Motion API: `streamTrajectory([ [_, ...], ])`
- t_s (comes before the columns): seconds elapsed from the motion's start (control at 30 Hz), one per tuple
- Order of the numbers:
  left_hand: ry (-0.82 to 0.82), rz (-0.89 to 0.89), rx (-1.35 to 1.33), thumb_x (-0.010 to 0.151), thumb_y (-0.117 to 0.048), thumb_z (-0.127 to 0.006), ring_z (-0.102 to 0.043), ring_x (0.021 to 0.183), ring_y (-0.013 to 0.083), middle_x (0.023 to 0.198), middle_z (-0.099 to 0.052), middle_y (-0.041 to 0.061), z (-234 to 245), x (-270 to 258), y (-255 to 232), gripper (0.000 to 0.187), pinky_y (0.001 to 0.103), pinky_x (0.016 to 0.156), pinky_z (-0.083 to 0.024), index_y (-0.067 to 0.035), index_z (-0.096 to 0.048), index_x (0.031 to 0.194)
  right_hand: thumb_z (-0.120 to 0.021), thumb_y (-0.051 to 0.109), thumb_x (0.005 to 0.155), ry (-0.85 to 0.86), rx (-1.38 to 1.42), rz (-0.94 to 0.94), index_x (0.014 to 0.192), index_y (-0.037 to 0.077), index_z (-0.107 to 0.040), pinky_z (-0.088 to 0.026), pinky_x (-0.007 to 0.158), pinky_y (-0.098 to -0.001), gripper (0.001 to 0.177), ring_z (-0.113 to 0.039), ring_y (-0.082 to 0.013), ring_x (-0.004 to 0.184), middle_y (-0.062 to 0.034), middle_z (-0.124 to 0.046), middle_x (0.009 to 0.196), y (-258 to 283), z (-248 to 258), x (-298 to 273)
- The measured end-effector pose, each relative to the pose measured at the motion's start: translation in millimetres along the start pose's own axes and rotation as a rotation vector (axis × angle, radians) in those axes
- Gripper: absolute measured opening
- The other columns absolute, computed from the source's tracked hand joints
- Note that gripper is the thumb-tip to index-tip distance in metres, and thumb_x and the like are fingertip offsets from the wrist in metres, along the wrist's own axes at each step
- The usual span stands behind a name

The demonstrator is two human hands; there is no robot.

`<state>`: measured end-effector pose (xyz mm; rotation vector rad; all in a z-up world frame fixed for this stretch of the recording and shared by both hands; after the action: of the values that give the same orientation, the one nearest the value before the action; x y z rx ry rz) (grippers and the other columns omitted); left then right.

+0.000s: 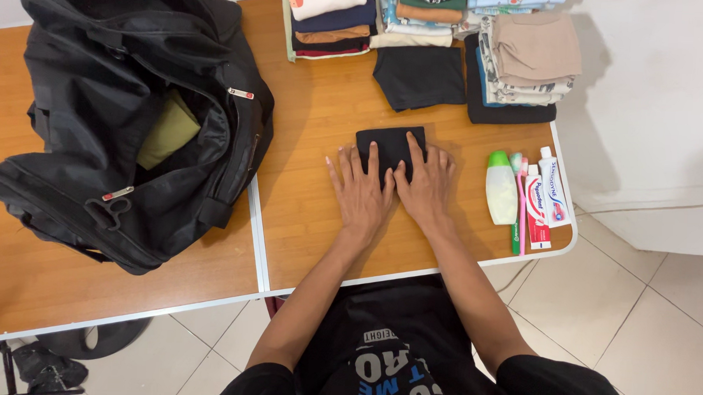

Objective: The person folds a black t-shirt and a light green t-shirt on a wooden table. They smooth the fabric, fold the sleeves and sides, and roll each shirt into a compact bundle. The folded shirts are placed on a stack of other folded clothes.

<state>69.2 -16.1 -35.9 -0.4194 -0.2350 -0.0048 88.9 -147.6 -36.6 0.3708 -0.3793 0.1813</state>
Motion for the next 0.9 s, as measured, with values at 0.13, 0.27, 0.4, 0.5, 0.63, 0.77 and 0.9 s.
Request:
streamTrajectory([
  [0.13, -0.035, -0.011, -0.070, 0.098, -0.037, -0.059, -0.035, 0.143, 0.0450, 0.142, -0.049, 0.027, 5.7, -1.5, -0.1, 0.057, 0.064, 0.123, -0.011, -0.006, -0.054, 0.145, -0.071, 0.022, 0.090, 0.042, 0.017, -0.045, 0.147, 0.010, -0.058, -0.036, 0.102, -0.0541, 0.060, -0.051, -0.0387, 0.117, -0.0220, -0.059, 0.120, -5.1, -4.9, -1.0],
  [0.27, -0.072, -0.041, -0.133, 0.098, -0.034, -0.061, -0.037, 0.141, 0.0427, 0.139, -0.050, 0.027, 9.3, -2.0, -0.1, 0.051, 0.063, 0.123, -0.012, -0.007, -0.059, 0.142, -0.071, 0.018, 0.091, 0.029, 0.093, -0.053, 0.149, 0.011, -0.056, -0.038, 0.100, -0.0530, 0.060, -0.051, -0.0378, 0.118, -0.0201, -0.058, 0.123, -7.9, -6.5, -2.8],
  [0.4, -0.074, -0.034, -0.219, 0.100, -0.028, -0.060, -0.040, 0.138, 0.0401, 0.138, -0.051, 0.024, 9.0, -2.0, 4.7, 0.045, 0.062, 0.119, -0.016, -0.005, -0.061, 0.139, -0.072, 0.014, 0.089, 0.004, 0.155, -0.035, 0.149, 0.010, -0.055, -0.040, 0.099, -0.0531, 0.062, -0.051, -0.0384, 0.118, -0.0204, -0.056, 0.125, -7.9, -4.6, -2.9],
  [0.5, -0.071, -0.028, -0.225, 0.101, -0.020, -0.059, -0.045, 0.133, 0.0358, 0.140, -0.053, 0.021, 5.9, -3.2, 7.7, 0.041, 0.059, 0.115, -0.022, -0.005, -0.062, 0.139, -0.071, 0.010, 0.088, -0.029, 0.220, -0.017, 0.150, 0.010, -0.055, -0.042, 0.104, -0.0520, 0.063, -0.051, -0.0389, 0.119, -0.0204, -0.054, 0.126, -6.5, -1.9, -2.1],
  [0.63, -0.051, -0.032, -0.222, 0.098, -0.013, -0.060, -0.050, 0.124, 0.0315, 0.143, -0.054, 0.020, 1.2, -4.4, 9.6, 0.043, 0.054, 0.109, -0.028, -0.006, -0.062, 0.141, -0.069, 0.004, 0.088, -0.018, 0.316, -0.031, 0.149, 0.008, -0.054, -0.043, 0.105, -0.0499, 0.063, -0.051, -0.0397, 0.120, -0.0208, -0.053, 0.126, -7.4, 0.7, -0.8],
  [0.77, -0.087, -0.066, -0.263, 0.094, -0.008, -0.063, -0.054, 0.125, 0.0297, 0.142, -0.055, 0.019, -0.8, -4.9, 10.2, 0.049, 0.052, 0.105, -0.030, -0.006, -0.060, 0.143, -0.066, 0.001, 0.090, -0.014, 0.378, -0.058, 0.150, 0.009, -0.053, -0.044, 0.104, -0.0469, 0.062, -0.052, -0.0386, 0.120, -0.0202, -0.053, 0.127, -9.0, 1.9, -0.7],
  [0.9, -0.094, -0.077, -0.292, 0.094, -0.005, -0.064, -0.056, 0.123, 0.0296, 0.142, -0.054, 0.020, -4.4, -2.0, 10.6, 0.049, 0.051, 0.101, -0.031, -0.006, -0.060, 0.143, -0.065, 0.000, 0.091, -0.020, 0.402, -0.079, 0.150, 0.009, -0.053, -0.045, 0.104, -0.0461, 0.061, -0.052, -0.0376, 0.119, -0.0197, -0.053, 0.127, -13.0, 2.8, 0.8],
])
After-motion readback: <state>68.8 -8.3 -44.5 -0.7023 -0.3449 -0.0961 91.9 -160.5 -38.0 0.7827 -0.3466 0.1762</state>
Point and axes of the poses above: each hand's wrist, its own x-axis towards the middle knuckle, its own z-axis out of the back of the hand, y = z × x, the point moved 4 cm from there along x, towards the middle knuckle
